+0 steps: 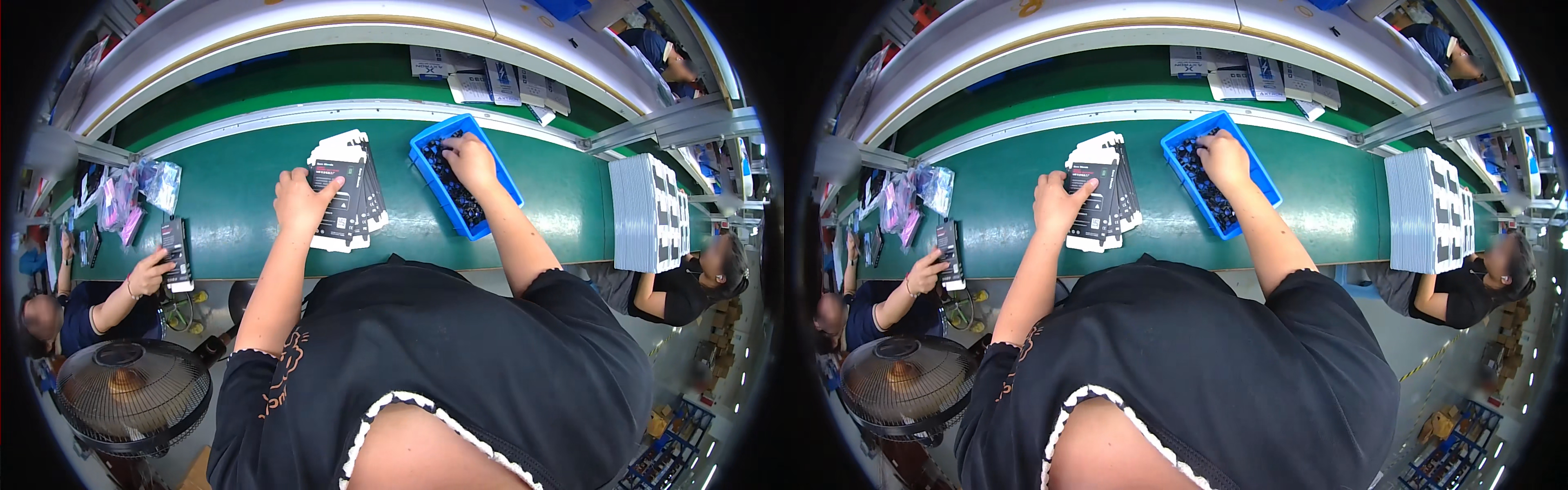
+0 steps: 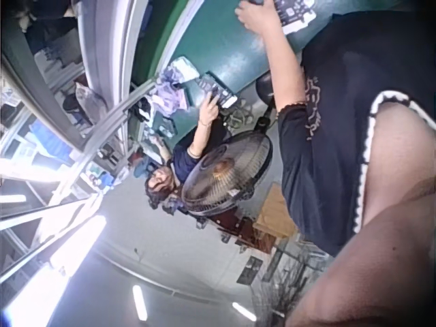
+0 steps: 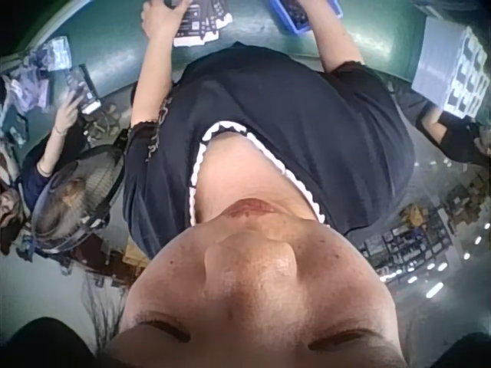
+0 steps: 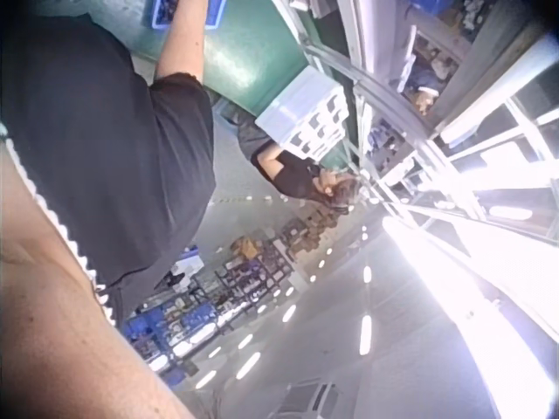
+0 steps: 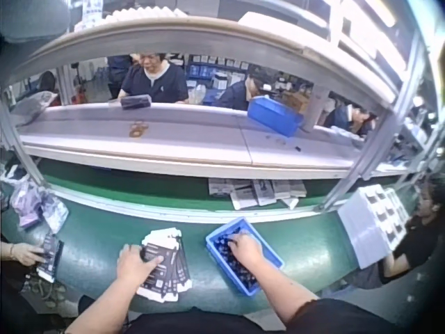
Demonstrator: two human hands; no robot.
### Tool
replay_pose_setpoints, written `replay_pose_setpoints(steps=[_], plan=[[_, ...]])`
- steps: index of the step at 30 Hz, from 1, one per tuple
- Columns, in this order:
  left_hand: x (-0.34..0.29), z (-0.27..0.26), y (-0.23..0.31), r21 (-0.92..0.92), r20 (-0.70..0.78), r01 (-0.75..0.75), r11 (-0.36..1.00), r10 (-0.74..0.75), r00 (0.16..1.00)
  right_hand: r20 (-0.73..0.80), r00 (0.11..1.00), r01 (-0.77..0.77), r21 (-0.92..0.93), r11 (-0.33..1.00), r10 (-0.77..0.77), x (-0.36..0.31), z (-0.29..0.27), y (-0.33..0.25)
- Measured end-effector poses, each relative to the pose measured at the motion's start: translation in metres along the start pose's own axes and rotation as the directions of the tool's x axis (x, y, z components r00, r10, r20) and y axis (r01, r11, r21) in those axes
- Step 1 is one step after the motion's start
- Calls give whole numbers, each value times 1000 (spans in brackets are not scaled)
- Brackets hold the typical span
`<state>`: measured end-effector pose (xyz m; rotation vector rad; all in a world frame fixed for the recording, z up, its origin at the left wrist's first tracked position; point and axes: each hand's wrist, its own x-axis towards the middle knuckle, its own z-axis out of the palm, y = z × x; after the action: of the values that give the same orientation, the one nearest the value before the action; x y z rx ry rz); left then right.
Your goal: The person inserts small black electronic components into white rectangular boxes at a workstation. They pick components from a blue bin, place them into the boxes, and then fold the box flaps to close them. The completed boxes are stacked on the table.
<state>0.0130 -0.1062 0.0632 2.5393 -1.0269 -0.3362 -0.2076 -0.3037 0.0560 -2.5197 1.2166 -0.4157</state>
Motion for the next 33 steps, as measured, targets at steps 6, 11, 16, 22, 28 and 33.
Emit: replay_pose_setpoints(steps=[6,11,16,22,28,33], plan=[[5,-9,-6,-105,-67,-66,992,59,996,-170,985,71,174,982,-41,-1,3,2],[4,-10,-13,-528,-79,-56,847,17,997,-124,989,14,643,766,86,-7,-21,-33],[-16,-30,6,-856,64,35,516,37,997,204,976,-135,846,516,-78,-5,-40,-104],[-48,-42,23,-966,68,52,252,59,996,90,922,221,676,703,-377,5,-8,-157],[-57,-40,13,-981,9,11,191,-10,1000,74,865,333,657,676,-497,4,-5,-168],[-63,-42,6,-981,23,29,194,-35,999,298,738,300,658,691,-605,23,-19,-172]])
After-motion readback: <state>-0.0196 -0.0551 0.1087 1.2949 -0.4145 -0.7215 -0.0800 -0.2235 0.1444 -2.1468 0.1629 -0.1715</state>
